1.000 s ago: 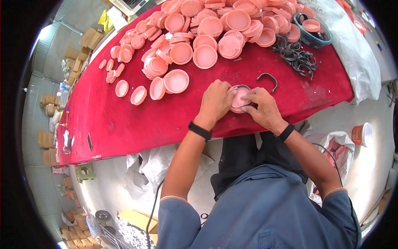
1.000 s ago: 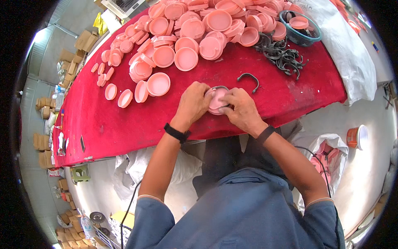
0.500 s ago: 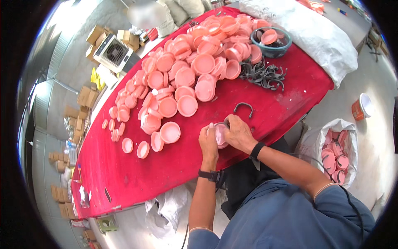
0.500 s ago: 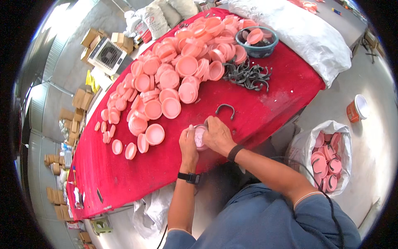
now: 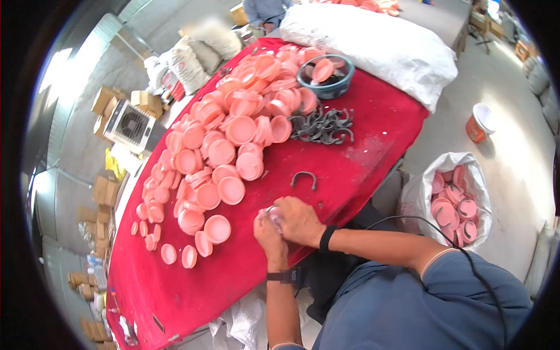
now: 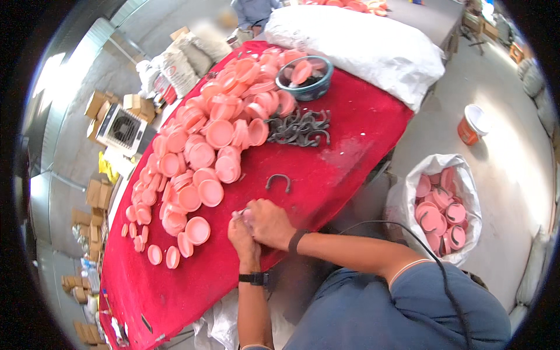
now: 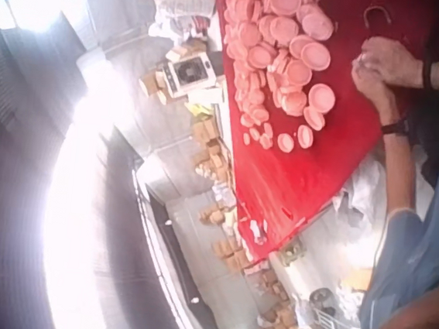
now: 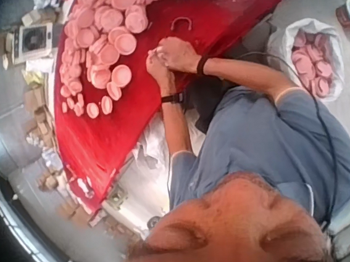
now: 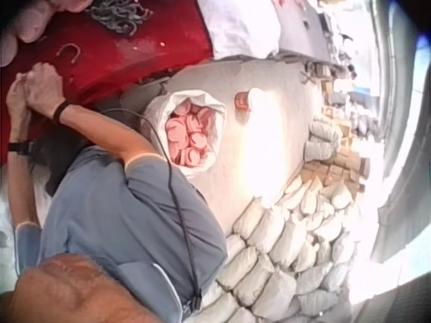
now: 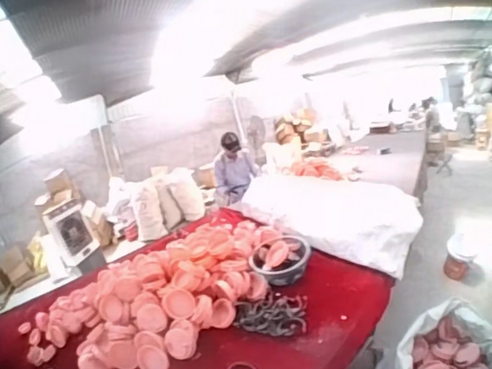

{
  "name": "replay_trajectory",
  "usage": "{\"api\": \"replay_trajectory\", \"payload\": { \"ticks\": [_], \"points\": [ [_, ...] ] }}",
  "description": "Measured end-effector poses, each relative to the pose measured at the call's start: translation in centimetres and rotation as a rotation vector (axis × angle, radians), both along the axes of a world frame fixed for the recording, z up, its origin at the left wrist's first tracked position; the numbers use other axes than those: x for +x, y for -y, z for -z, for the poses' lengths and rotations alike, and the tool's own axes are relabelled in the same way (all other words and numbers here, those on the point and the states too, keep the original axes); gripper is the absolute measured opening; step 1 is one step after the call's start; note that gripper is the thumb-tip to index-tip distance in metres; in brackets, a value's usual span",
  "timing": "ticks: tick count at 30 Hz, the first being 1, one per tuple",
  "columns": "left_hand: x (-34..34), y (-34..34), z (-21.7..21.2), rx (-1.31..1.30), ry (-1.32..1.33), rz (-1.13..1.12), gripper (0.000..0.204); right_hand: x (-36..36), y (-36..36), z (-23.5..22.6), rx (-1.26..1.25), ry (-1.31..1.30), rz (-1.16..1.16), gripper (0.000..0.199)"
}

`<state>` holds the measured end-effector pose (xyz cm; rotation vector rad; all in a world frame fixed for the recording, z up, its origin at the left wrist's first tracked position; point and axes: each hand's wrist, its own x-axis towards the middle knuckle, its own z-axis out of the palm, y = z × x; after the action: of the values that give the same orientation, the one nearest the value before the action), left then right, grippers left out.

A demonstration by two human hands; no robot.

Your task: Manually inserting black rubber gaskets into pink plastic covers to assemble lids.

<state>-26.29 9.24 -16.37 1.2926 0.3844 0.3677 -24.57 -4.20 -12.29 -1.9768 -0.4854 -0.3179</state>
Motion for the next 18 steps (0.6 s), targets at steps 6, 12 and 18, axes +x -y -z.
{"api": "replay_trajectory", "payload": {
  "ticks": [6,12,18],
  "points": [
    [0.0,-2.7,-0.2,-0.127,-0.044,0.105,0.050,-0.9,0.0,-0.2,0.118,0.164,-0.133,0.031],
    [0.9,0.7,-3.9,-0.289,-0.106,-0.043,0.060,-1.9,0.5,1.3,-0.044,0.327,-0.118,0.039],
    [0.5,-1.9,-1.2,-0.076,0.034,0.224,0.037,-0.4,1.9,2.0,-0.058,0.445,-0.157,0.037]
  ]
}}
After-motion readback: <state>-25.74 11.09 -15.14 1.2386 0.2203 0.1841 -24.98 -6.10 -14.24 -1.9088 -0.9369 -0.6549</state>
